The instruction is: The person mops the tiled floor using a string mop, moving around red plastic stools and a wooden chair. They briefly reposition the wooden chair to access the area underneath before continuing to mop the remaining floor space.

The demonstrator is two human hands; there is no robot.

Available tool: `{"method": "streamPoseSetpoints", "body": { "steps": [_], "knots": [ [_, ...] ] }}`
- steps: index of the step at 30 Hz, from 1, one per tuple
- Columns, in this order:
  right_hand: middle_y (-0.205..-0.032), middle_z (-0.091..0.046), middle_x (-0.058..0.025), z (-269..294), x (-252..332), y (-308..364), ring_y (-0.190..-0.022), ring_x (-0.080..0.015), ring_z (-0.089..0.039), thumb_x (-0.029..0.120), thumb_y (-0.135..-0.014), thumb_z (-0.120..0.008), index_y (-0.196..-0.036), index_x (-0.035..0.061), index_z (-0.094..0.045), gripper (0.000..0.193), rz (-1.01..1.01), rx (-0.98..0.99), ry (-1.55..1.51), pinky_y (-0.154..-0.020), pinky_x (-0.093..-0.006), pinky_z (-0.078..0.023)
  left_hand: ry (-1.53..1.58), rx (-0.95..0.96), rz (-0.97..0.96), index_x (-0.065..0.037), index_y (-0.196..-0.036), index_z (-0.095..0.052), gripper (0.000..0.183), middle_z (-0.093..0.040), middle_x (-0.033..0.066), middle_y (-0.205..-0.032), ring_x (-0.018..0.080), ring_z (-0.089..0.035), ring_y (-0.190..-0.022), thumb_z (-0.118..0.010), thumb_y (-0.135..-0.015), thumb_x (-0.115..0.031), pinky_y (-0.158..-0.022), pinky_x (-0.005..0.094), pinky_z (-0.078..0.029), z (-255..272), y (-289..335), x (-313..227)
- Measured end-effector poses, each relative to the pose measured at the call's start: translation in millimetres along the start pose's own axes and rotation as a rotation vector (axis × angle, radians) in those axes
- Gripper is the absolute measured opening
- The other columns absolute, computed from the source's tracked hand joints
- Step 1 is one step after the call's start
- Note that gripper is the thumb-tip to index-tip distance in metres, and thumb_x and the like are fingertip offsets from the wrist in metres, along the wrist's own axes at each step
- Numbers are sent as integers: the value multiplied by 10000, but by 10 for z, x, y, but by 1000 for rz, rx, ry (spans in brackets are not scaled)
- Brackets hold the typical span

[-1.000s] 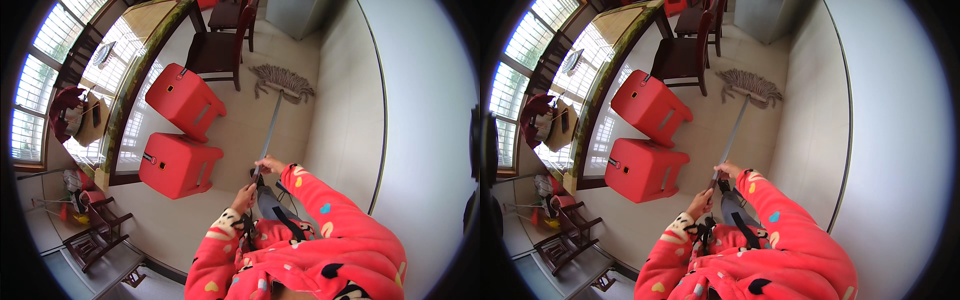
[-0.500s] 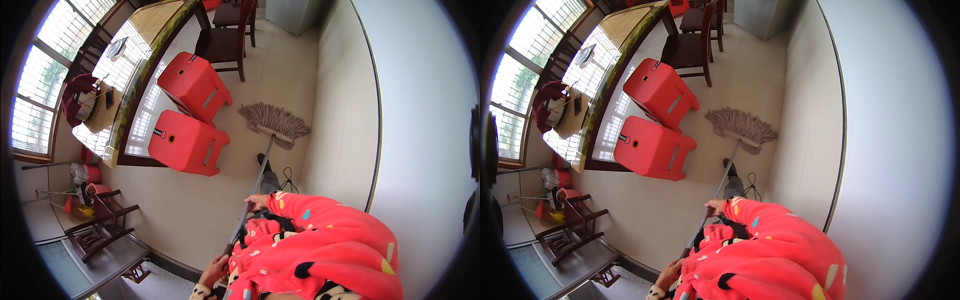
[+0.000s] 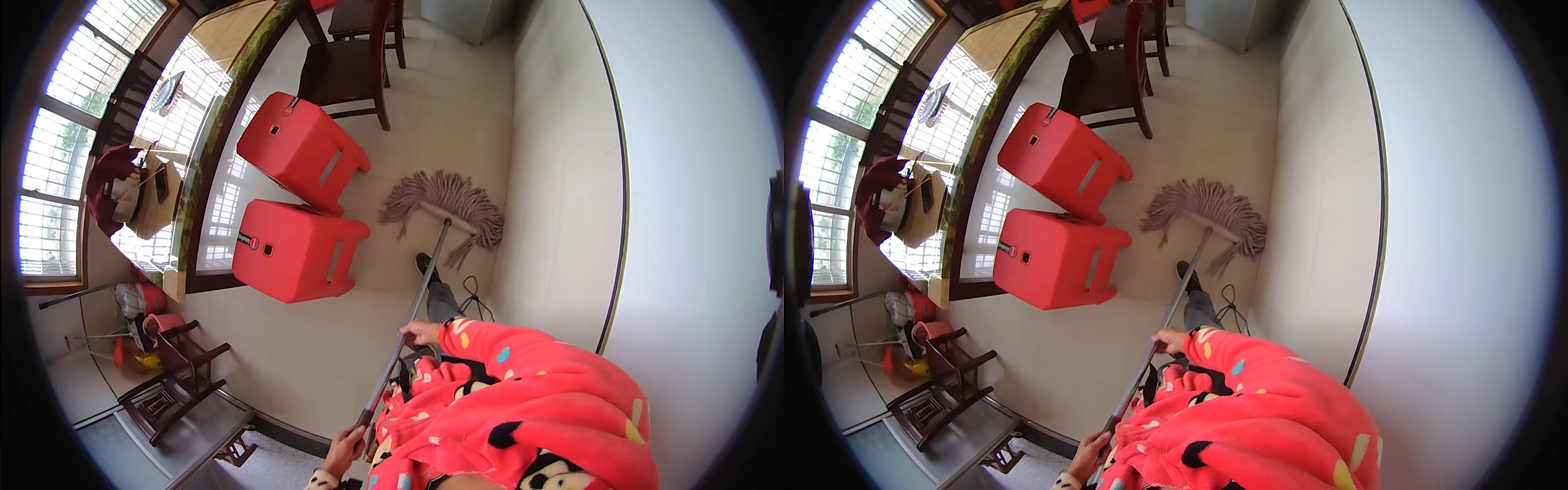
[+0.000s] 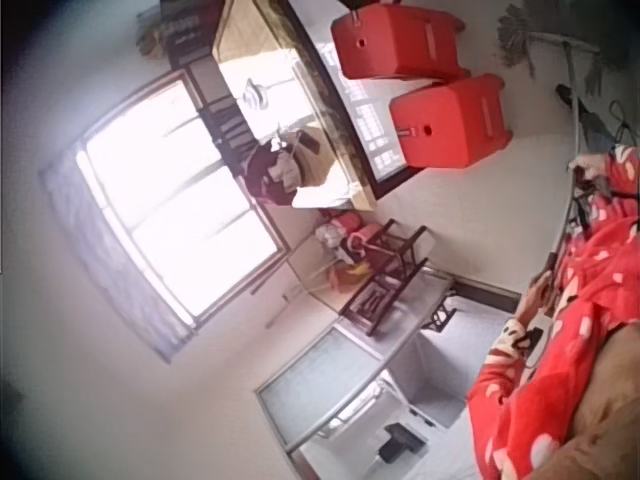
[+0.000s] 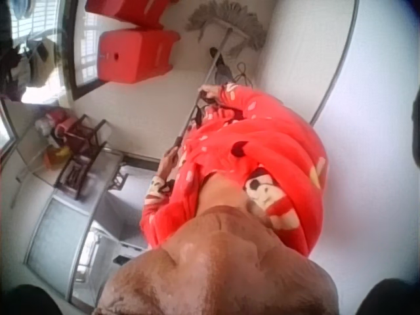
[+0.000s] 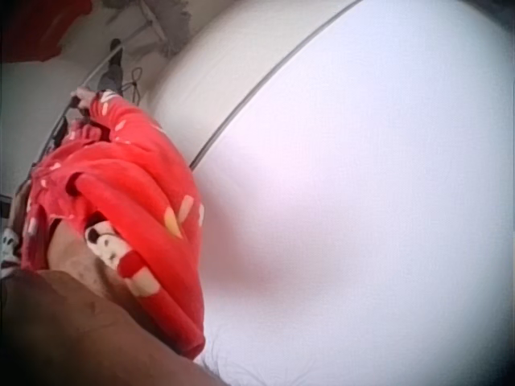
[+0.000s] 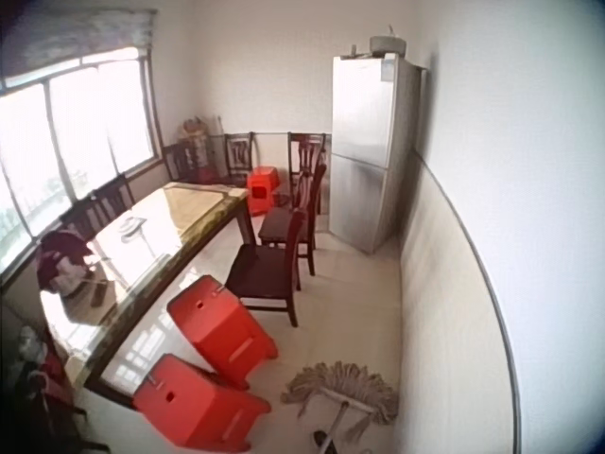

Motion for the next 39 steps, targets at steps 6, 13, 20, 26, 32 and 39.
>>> {"method": "streamPoseSetpoints", "body": {
  "steps": [6, 13, 20, 26, 32, 39],
  "knots": [
    [-747, -578, -103, 192, 1883, 612, -723, -274, -619, 89, -842, -541, -865, 36, -500, 70, 372, -152, -31, -675, -439, -536, -131, 158, -197, -92, -756, -486, 329, -374, -35, -488, 68, -320, -402, -456, -926, -373, -389, 236, -220, -889, -1292, -1451],
    [-743, -575, -73, 158, 3611, 1389, -705, -234, -616, 219, -903, -500, -866, 67, -491, 157, 703, -160, -29, -633, -397, -529, 212, 319, -267, -98, -778, -465, 330, -445, 10, -556, 73, -329, -373, -542, -880, -401, -346, 225, -244, -2263, -2779, -3261],
    [-817, -607, -78, 207, 3897, 1763, -709, -228, -620, 240, -890, -518, -929, 84, -488, 164, 654, -321, 164, -625, -418, -529, 281, 403, -202, -104, -916, -482, 279, -436, 4, -645, 63, -306, -427, -551, -883, -372, -374, 204, -246, -2579, -2871, -3324],
    [-818, -616, -73, 5, 3289, 1507, -728, -237, -624, 238, -887, -518, -933, 65, -502, 180, 553, -306, 251, -634, -442, -536, 302, 421, -156, -113, -907, -483, 246, -429, 3, -627, 64, -316, -406, -522, -901, -356, -351, 204, -243, -2003, -2651, -2828],
    [-814, -613, -130, -363, 2300, 997, -654, -272, -637, 264, -892, -497, -977, 13, -487, 265, 352, -189, 389, -594, -433, -552, 318, 416, -144, -85, -1033, -498, 294, -408, -4, -607, 55, -305, -400, -484, -922, -357, -345, 204, -233, -1147, -2037, -1863],
    [-861, -627, -151, -641, 350, 424, -772, -263, -628, 474, -890, -465, -986, 6, -553, 485, -38, 100, 551, -699, -434, -535, 322, 260, -124, -70, -936, -500, 298, -403, -19, -587, 52, -301, -374, -477, -923, -367, -336, 196, -225, 17, -846, -177]
  ]
}}
Point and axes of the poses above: each hand's wrist, its own y-axis away from the middle knuckle, its own z-axis out of the back of the hand, x = y × z, the point moved 2 cm from there along -y, towards the middle knuckle
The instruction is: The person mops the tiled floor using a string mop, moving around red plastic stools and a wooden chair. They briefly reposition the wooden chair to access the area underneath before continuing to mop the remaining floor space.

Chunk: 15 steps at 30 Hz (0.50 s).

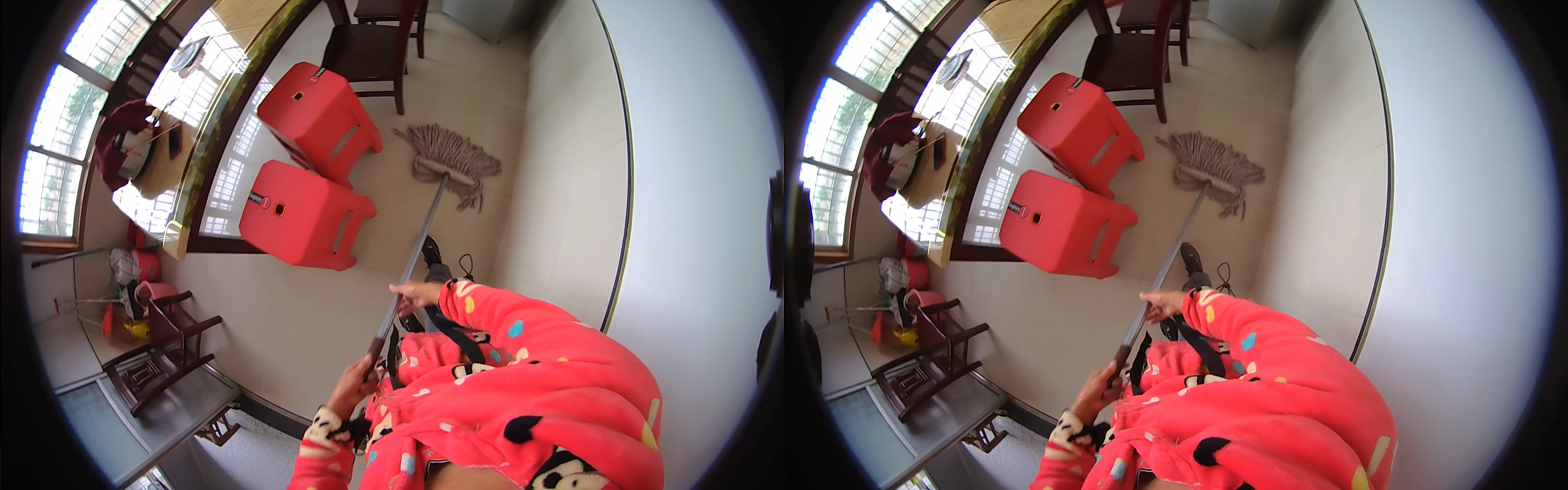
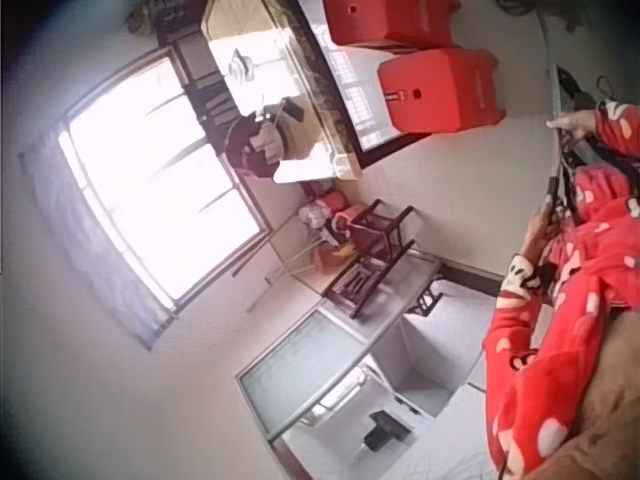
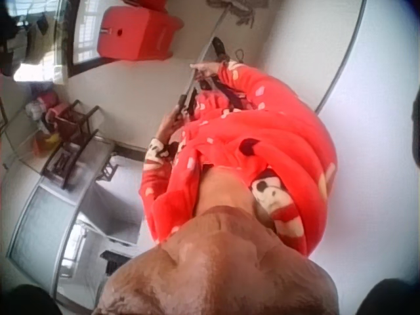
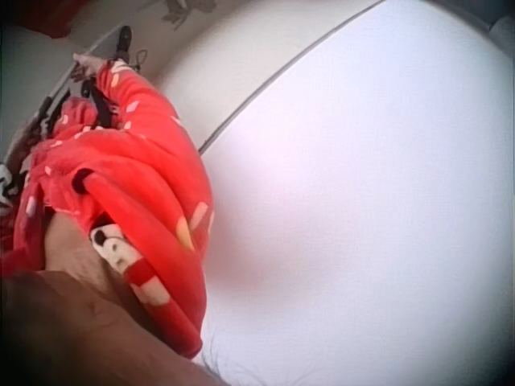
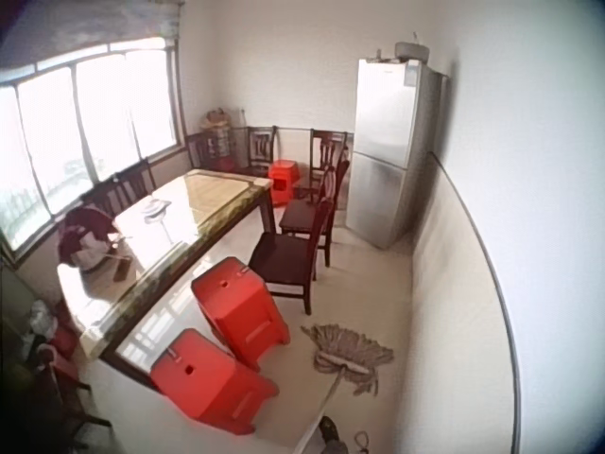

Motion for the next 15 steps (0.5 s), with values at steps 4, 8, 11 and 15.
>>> {"method": "streamPoseSetpoints", "body": {
  "steps": [4, 8, 11, 15],
  "knots": [
    [-946, -608, -188, -417, -592, -295, -882, -291, -608, 323, -899, -493, -984, -44, -530, 378, -236, 121, -121, -850, -470, -478, 47, -146, 62, -83, -865, -498, 296, -388, -42, -556, 44, -309, -379, -464, -925, -371, -333, 197, -219, 184, 1012, 596],
    [-995, -601, -200, -647, -856, -439, -940, -305, -593, 163, -902, -466, -986, -62, -513, 244, -349, 103, -236, -898, -465, -454, 113, -258, 169, -76, -751, -463, 343, -365, -26, -523, 63, -289, -371, -456, -928, -370, -335, 218, -195, 139, 1701, 894],
    [-974, -611, -178, -791, -991, -479, -961, -311, -585, 125, -896, -473, -986, -42, -514, 194, -369, 117, -201, -897, -474, -454, 84, -266, 87, -76, -744, -464, 345, -367, -22, -519, 65, -293, -371, -458, -927, -368, -337, 220, -198, 110, 1818, 849],
    [-931, -619, -147, -736, -925, -494, -874, -292, -608, 144, -885, -510, -991, 5, -526, 175, -191, 18, -130, -818, -453, -492, 61, -290, 30, -75, -734, -466, 347, -370, -17, -514, 67, -298, -370, -461, -926, -365, -340, 224, -203, 111, 1718, 780]
  ]
}}
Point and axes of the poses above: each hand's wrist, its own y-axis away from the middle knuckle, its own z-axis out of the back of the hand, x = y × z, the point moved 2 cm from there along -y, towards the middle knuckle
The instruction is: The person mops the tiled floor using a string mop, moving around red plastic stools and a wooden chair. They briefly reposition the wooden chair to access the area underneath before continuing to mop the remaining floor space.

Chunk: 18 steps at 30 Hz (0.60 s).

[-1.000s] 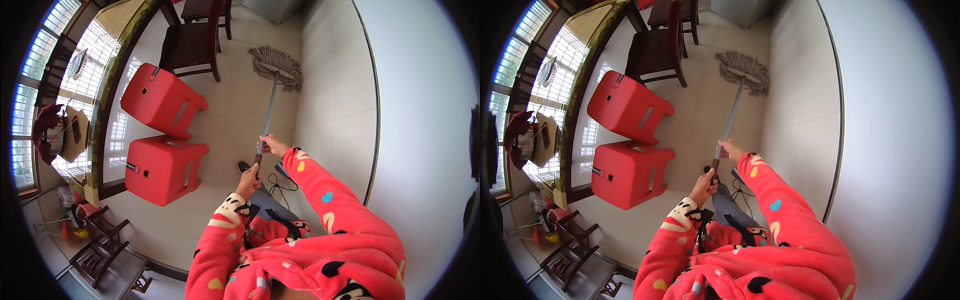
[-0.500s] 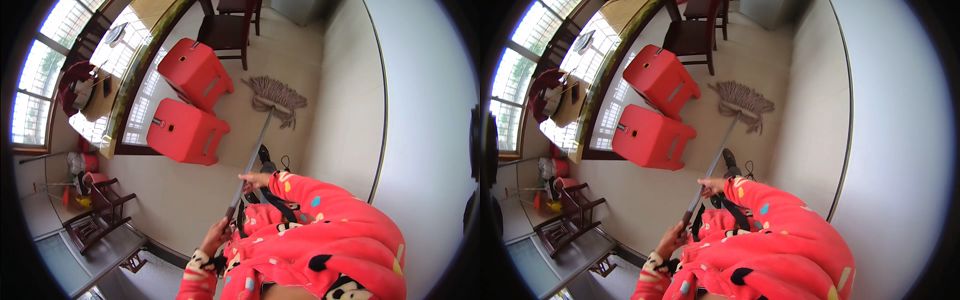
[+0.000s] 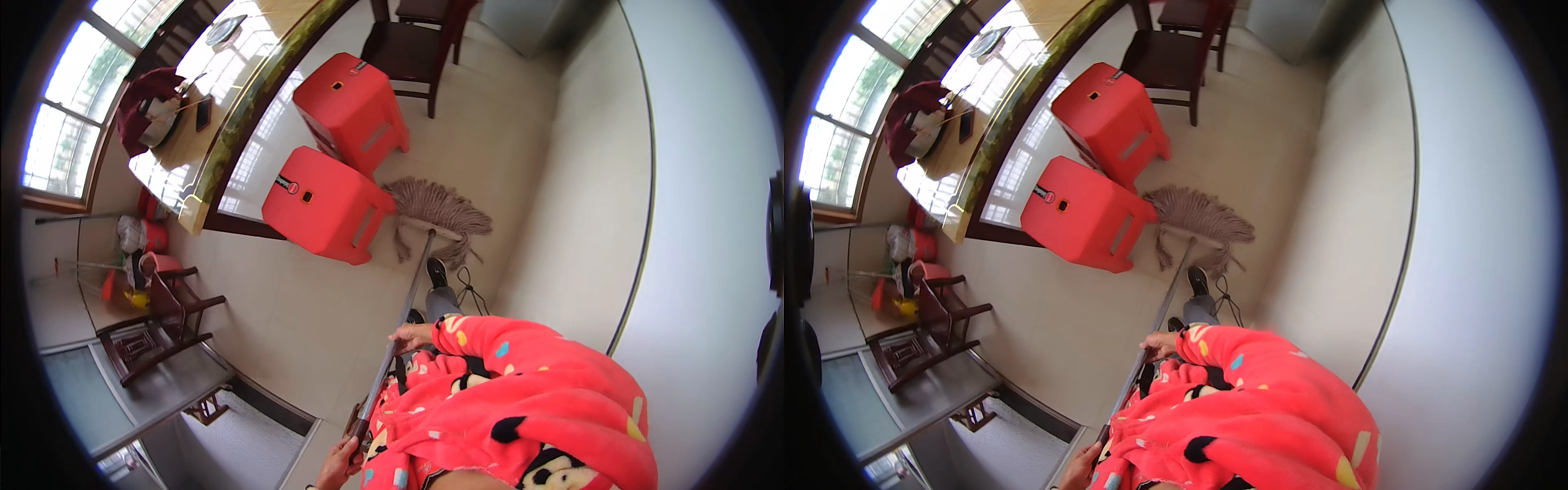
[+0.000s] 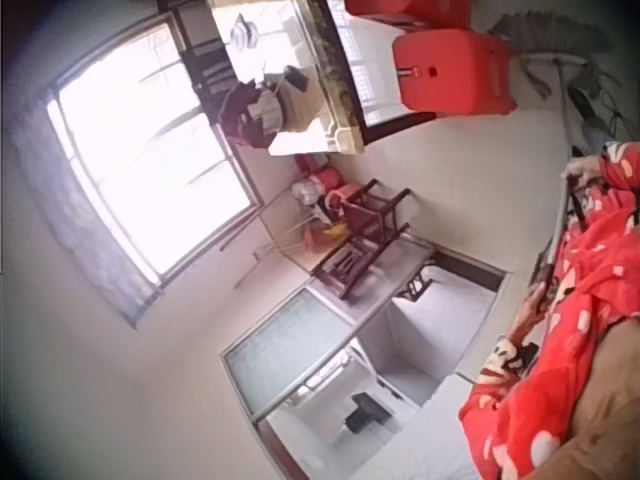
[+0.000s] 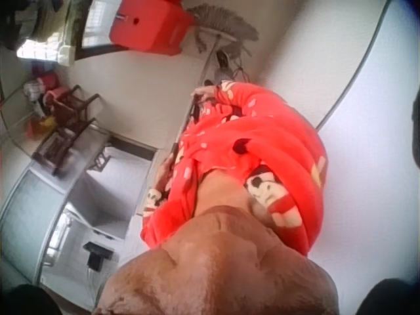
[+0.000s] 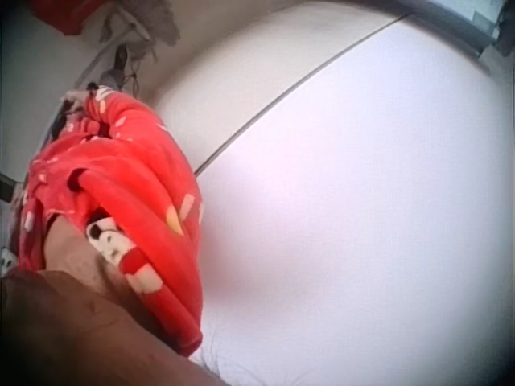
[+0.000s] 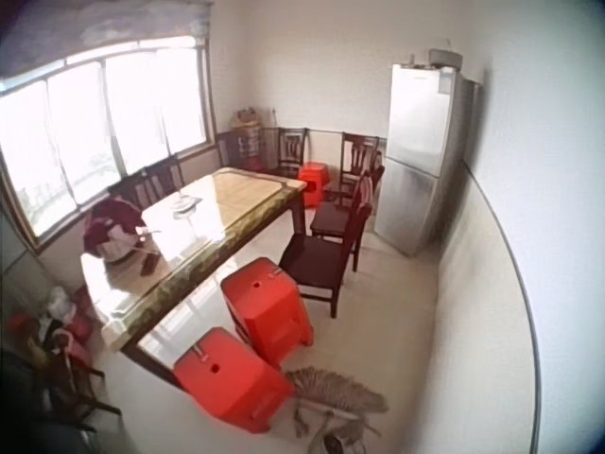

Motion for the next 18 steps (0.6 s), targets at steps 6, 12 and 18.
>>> {"method": "streamPoseSetpoints", "body": {
  "steps": [6, 12, 18],
  "knots": [
    [-843, -623, -140, 402, 802, 299, -771, -302, -620, 180, -878, -523, -933, 31, -547, 160, 241, -157, -203, -714, -486, -513, -197, 95, -77, -93, -778, -521, 324, -388, -29, -519, 68, -318, -393, -430, -940, -358, -364, 238, -222, -83, -722, -568],
    [-744, -557, -94, 1000, 2208, 1064, -700, -302, -605, 75, -808, -539, -851, 39, -517, 61, 569, -370, -212, -660, -502, -523, -151, 354, -158, -105, -972, -531, 304, -380, -45, -533, 57, -302, -394, -454, -927, -396, -352, 225, -197, -1134, -1793, -1632],
    [-743, -553, -58, 1609, 3200, 1732, -667, -242, -606, 155, -858, -516, -841, 67, -509, 89, 663, -592, -61, -566, -425, -540, -94, 408, -262, -113, -860, -472, 301, -439, 8, -579, 80, -342, -365, -494, -900, -411, -327, 235, -250, -2486, -2759, -2305]
  ]
}}
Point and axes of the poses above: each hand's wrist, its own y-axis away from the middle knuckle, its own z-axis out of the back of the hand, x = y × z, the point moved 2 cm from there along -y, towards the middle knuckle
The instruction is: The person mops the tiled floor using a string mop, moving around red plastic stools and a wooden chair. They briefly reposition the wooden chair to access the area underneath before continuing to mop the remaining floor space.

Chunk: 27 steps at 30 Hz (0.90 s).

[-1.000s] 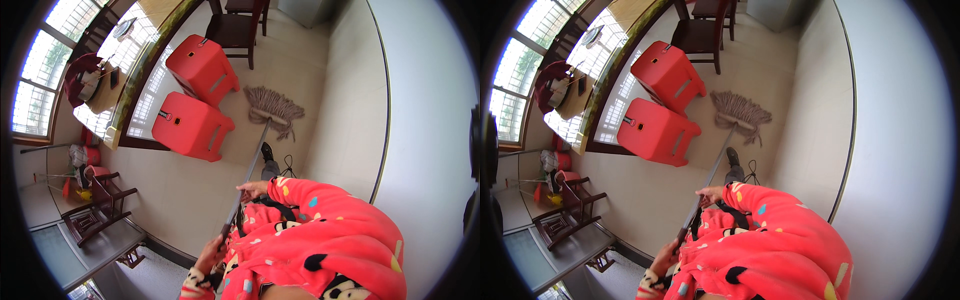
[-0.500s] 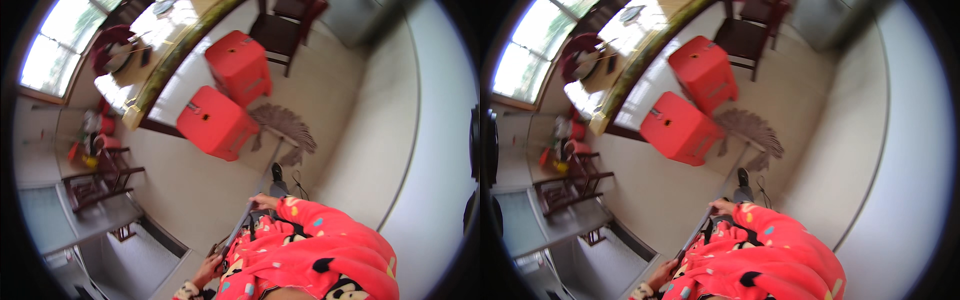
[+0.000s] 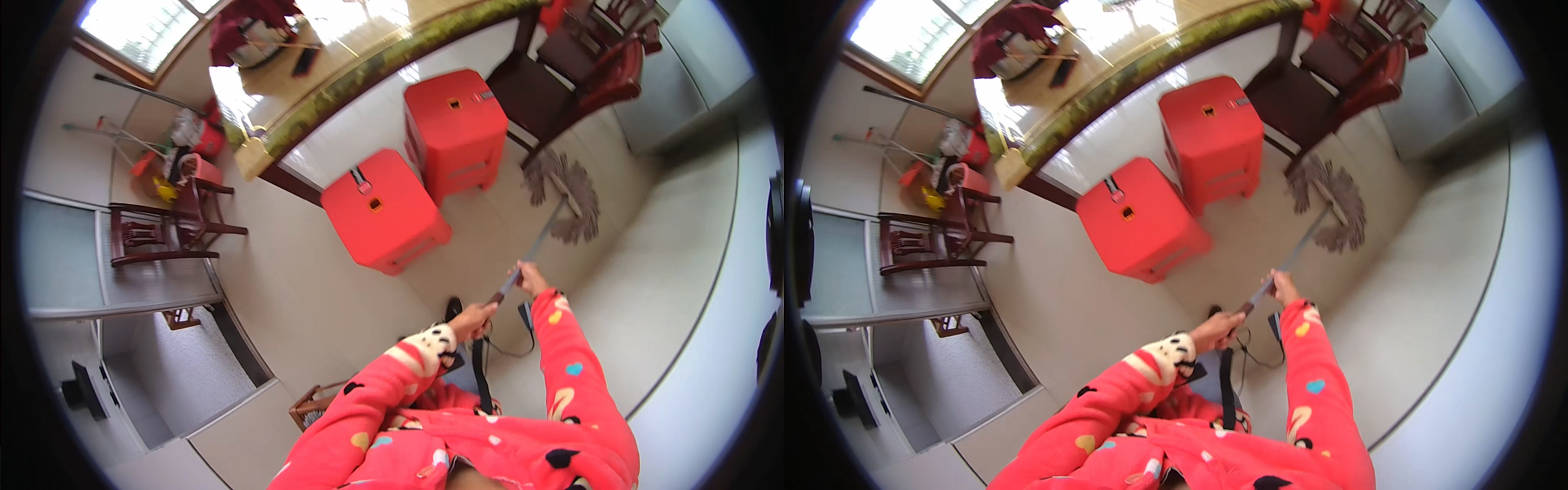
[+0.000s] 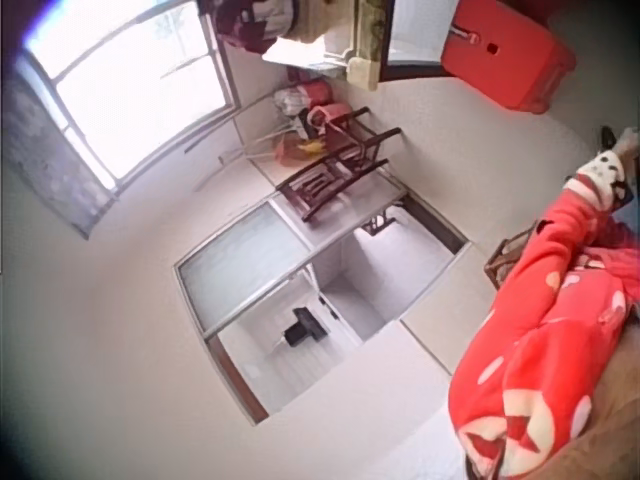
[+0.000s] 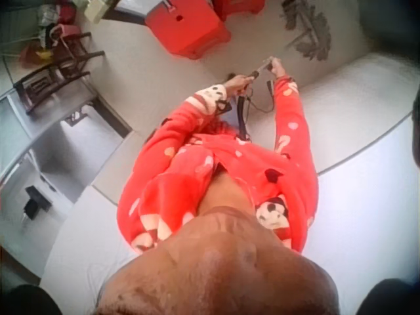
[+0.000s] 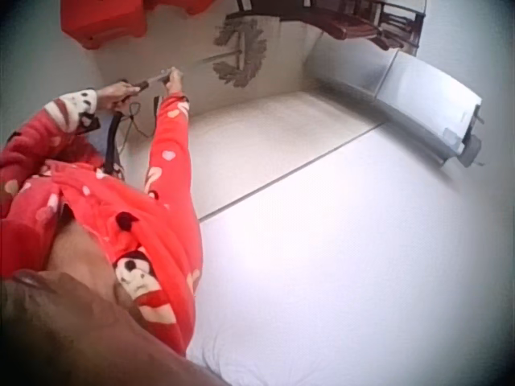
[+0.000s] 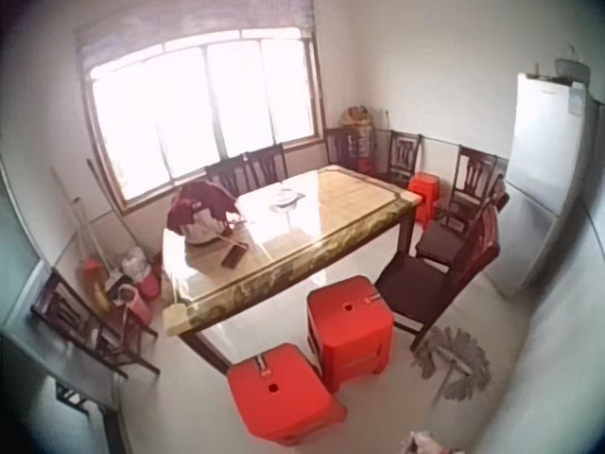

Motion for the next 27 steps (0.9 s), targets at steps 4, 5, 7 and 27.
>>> {"method": "streamPoseSetpoints", "body": {
  "steps": [4, 5, 7, 27],
  "knots": [
    [-780, -561, -60, 211, -32, 78, -687, -241, -605, 207, -857, -557, -883, 64, -497, 157, 105, 36, 104, -605, -429, -530, 7, -28, 75, -117, -894, -444, 275, -389, -9, -582, 74, -329, -395, -505, -897, -385, -344, 249, -267, -76, -187, 172],
    [-797, -564, -63, 167, -121, 113, -697, -245, -605, 213, -853, -568, -916, 62, -493, 180, 81, -5, 115, -621, -433, -526, 5, -17, 84, -118, -904, -439, 274, -377, -12, -582, 71, -319, -397, -500, -900, -385, -347, 245, -252, -9, -120, 239],
    [-830, -566, -70, -18, -305, 214, -732, -253, -601, 203, -851, -569, -991, 69, -473, 217, -1, -14, 245, -647, -442, -519, -7, -26, 133, -119, -927, -429, 271, -359, -19, -587, 64, -290, -404, -481, -910, -385, -358, 236, -216, 221, 81, 325],
    [-760, -608, -119, -2831, -4808, 2788, -674, -227, -576, 260, -818, -628, -788, 50, -570, 221, -660, 926, 360, -640, -356, -475, -374, -58, 193, -93, -1011, -496, 281, -335, -53, -511, 64, -275, -363, -411, -948, -353, -346, 212, -200, 3242, 4997, 2431]
  ]
}}
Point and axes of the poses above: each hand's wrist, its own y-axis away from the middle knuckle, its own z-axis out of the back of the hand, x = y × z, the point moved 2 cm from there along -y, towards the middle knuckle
